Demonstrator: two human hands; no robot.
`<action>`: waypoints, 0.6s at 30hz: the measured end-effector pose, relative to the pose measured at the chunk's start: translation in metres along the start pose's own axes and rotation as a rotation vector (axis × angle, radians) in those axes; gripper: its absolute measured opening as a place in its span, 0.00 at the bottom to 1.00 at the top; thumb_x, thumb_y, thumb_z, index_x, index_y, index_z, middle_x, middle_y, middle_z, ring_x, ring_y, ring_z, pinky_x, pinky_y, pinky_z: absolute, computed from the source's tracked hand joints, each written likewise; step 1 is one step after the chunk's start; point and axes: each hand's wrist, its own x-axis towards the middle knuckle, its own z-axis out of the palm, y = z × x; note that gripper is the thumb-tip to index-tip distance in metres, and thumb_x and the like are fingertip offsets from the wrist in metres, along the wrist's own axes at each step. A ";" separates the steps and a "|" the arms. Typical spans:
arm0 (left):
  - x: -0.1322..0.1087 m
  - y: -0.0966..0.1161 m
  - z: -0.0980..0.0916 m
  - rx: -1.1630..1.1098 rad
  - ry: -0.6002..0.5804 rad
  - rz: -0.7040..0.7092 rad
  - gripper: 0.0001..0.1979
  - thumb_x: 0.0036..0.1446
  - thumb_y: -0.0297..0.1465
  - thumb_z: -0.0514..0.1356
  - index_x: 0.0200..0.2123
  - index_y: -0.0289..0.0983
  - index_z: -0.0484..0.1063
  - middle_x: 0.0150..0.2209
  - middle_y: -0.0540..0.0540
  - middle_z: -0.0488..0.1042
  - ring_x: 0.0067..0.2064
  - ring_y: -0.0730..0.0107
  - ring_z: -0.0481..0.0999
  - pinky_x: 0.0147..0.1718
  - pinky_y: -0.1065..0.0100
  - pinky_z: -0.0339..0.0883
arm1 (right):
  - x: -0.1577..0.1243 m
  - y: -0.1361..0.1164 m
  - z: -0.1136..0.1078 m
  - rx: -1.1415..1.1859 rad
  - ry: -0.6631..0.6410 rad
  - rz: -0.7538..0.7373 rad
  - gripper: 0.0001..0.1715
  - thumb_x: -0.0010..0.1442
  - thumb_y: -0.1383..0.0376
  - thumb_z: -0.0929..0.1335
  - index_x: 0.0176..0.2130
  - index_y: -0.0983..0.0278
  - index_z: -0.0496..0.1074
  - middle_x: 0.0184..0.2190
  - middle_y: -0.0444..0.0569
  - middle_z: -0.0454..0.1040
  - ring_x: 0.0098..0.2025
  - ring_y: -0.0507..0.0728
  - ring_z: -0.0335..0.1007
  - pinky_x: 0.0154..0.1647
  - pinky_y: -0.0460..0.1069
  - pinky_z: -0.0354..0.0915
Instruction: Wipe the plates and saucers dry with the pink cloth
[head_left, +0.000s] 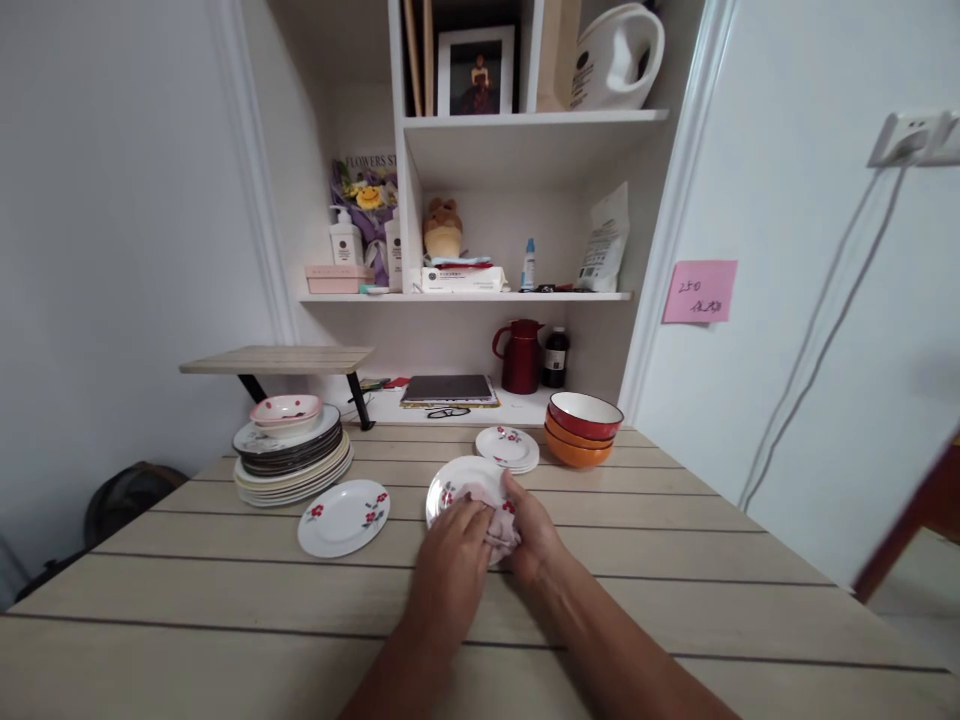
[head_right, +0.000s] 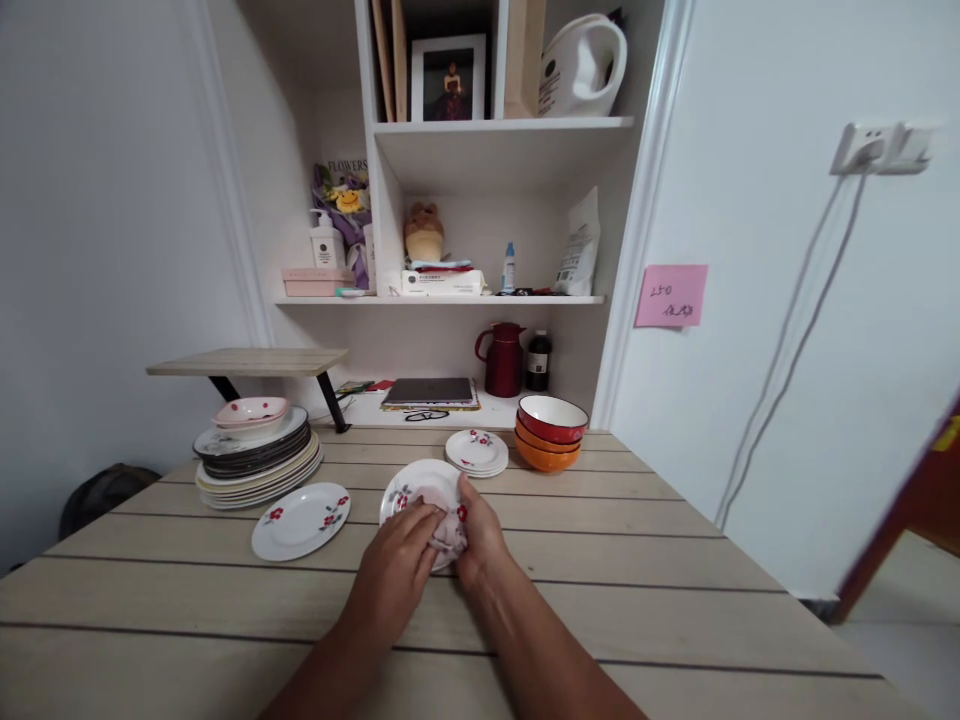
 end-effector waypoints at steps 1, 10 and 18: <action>0.001 -0.004 -0.002 -0.001 -0.007 -0.035 0.20 0.56 0.22 0.54 0.52 0.38 0.71 0.53 0.43 0.74 0.55 0.60 0.71 0.55 0.57 0.64 | 0.002 0.006 0.000 -0.022 0.009 -0.007 0.23 0.65 0.54 0.61 0.39 0.72 0.73 0.29 0.55 0.80 0.30 0.58 0.77 0.39 0.52 0.71; 0.004 -0.016 -0.015 0.234 0.115 -0.266 0.18 0.59 0.25 0.54 0.52 0.35 0.71 0.51 0.39 0.74 0.52 0.55 0.71 0.52 0.54 0.64 | 0.002 0.032 0.008 -0.061 0.024 -0.089 0.15 0.61 0.58 0.66 0.39 0.67 0.74 0.29 0.50 0.80 0.29 0.56 0.76 0.38 0.50 0.70; 0.002 0.011 -0.001 0.036 0.010 -0.045 0.22 0.57 0.22 0.52 0.54 0.37 0.68 0.53 0.42 0.72 0.54 0.59 0.69 0.55 0.57 0.63 | 0.003 0.013 -0.003 0.020 -0.039 -0.037 0.21 0.63 0.57 0.62 0.34 0.71 0.74 0.27 0.56 0.79 0.33 0.60 0.77 0.42 0.52 0.70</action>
